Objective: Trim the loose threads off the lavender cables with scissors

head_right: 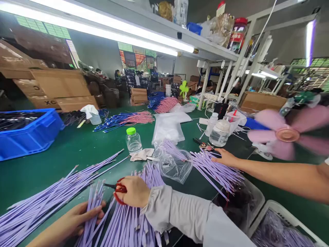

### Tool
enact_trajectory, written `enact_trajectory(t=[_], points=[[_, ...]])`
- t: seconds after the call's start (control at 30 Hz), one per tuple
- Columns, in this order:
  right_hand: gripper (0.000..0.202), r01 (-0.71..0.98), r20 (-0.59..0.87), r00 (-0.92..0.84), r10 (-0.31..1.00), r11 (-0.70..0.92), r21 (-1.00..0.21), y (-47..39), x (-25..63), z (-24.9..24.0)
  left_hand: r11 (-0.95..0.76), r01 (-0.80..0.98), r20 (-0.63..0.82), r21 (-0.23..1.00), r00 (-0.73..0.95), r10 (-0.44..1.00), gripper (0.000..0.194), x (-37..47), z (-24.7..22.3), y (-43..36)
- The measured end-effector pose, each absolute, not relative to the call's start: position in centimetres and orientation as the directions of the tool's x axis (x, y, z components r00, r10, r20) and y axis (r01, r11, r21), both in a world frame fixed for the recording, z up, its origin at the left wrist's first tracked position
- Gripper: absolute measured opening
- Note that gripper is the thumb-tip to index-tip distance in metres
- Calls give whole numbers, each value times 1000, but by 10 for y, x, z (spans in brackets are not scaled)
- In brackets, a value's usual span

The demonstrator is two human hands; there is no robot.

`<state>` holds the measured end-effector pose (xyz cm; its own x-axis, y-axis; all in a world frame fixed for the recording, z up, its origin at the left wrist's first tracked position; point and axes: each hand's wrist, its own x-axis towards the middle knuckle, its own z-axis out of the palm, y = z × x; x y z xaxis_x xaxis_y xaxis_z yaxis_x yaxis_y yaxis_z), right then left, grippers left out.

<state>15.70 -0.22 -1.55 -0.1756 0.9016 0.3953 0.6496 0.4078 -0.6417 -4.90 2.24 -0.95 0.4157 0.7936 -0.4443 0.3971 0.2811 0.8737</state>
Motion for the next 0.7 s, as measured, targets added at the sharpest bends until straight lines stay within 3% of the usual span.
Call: enact_trajectory(t=[0.13,0.37,0.7], points=[[22,690,419,-127,899,384,-613,0,156,-17,269,313,-393,911,459,797,58,-31,-11,26],[37,634,447,-113,887,411,-655,-2,152,-9,99,310,-230,945,419,878,54,-25,-12,19],[30,687,472,-136,871,426,-588,2,154,-16,115,341,-260,933,417,871,54,-25,-15,21]])
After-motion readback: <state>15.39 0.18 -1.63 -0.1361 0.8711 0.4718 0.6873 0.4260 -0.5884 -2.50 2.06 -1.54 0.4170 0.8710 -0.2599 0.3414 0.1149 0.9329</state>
